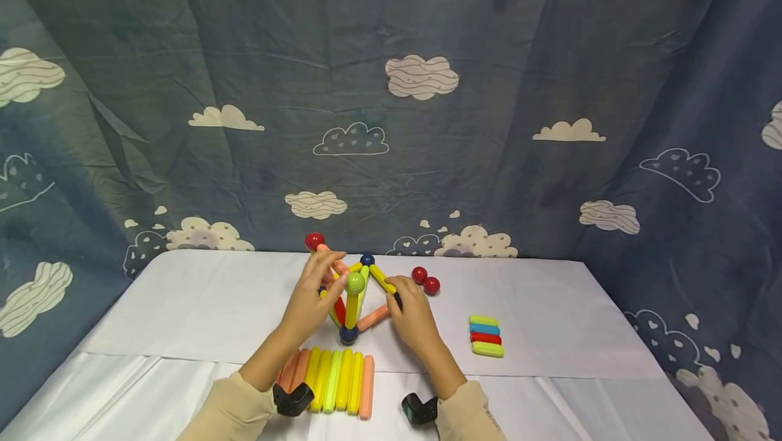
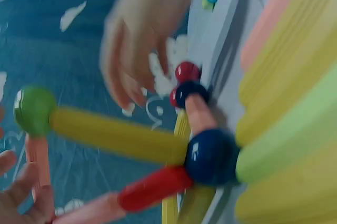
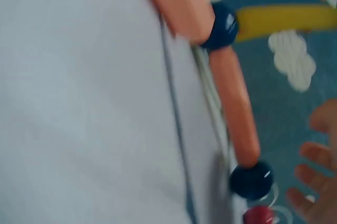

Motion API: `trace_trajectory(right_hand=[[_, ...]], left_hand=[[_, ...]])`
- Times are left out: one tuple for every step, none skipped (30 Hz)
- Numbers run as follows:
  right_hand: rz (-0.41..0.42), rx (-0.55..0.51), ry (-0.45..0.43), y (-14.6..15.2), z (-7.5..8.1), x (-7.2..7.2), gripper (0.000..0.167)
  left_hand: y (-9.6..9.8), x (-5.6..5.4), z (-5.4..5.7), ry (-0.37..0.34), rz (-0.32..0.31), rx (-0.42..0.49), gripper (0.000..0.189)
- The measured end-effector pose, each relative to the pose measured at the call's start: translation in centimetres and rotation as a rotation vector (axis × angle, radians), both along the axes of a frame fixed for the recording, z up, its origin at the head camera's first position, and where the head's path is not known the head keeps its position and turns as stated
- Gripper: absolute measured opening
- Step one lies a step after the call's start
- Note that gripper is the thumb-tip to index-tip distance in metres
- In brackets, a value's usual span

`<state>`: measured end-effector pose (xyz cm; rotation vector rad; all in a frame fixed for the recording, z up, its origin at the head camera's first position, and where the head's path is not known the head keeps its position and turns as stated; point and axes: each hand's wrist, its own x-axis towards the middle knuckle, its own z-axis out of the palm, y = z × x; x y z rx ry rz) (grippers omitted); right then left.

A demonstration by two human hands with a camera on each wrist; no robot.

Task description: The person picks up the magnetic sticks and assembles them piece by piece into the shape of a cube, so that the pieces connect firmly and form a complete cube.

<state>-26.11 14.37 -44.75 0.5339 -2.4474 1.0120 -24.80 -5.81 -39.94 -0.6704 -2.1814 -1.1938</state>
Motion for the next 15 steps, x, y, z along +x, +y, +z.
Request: trace_trajectory(right_hand=[[-0.005,0.027,-0.036,0.3,-0.4,-0.3,0.03],[-0.006,0.048,-0.079,0.5,-0.7,-0.5,0.031],[-0.008,0.069,-0.12,0.7,-1.0,-0.6,0.031],[-0.01,0.086,-0.157,0.9,-1.3,-0.7,0.031],[-0.01,0.101,-0.181,1.1,-1.4,-0.8,0.031],[-0.01,0.111,-0.201,1.2,-1.6,-0.8,0.031],[-0.013,0.12,-0.221,1.2,-1.6,-0.8,0.03],[-0.015,0.128,-0.234,1.3,-1.5,-0.9,0.029],[-0.017,0.139,-0.243,1.3,-1.4,-0.8,0.029],[-0.022,0.147,-0.25,1.3,-1.3,-0.8,0.029],[-0.029,0.157,-0.259,1.3,-1.2,-0.8,0.029],[-0.035,0.166,-0.274,1.3,-1.2,-0.7,0.03],[-0.043,0.174,-0.29,1.3,-1.1,-0.6,0.03],[-0.045,0.18,-0.297,1.4,-1.0,-0.4,0.03],[-0.047,0.187,-0.304,1.4,-1.0,-0.3,0.03]], left_hand=[[0.3,0.3,0.1,-0.004,-0.011,-0.038,0.04],[0.6,0.6,0.0,-0.006,-0.011,-0.076,0.041],[0.9,0.8,0.0,-0.008,-0.008,-0.105,0.042],[1.0,0.9,-0.1,-0.007,-0.01,-0.121,0.042],[1.1,1.0,-0.2,-0.002,-0.011,-0.128,0.041],[1.2,1.0,-0.2,0.003,-0.011,-0.128,0.04],[1.2,1.0,-0.3,0.01,-0.01,-0.127,0.039],[1.2,1.0,-0.3,0.011,-0.008,-0.122,0.037],[1.1,0.9,-0.3,0.01,-0.007,-0.116,0.036],[0.9,0.9,-0.2,0.007,-0.01,-0.109,0.035],[0.8,0.8,-0.2,0.0,-0.014,-0.102,0.034],[0.6,0.8,-0.1,-0.011,-0.019,-0.096,0.033],[0.3,0.7,-0.1,-0.019,-0.026,-0.087,0.032],[0.1,0.6,-0.1,-0.034,-0.03,-0.074,0.032],[-0.1,0.5,-0.1,-0.047,-0.038,-0.058,0.032]])
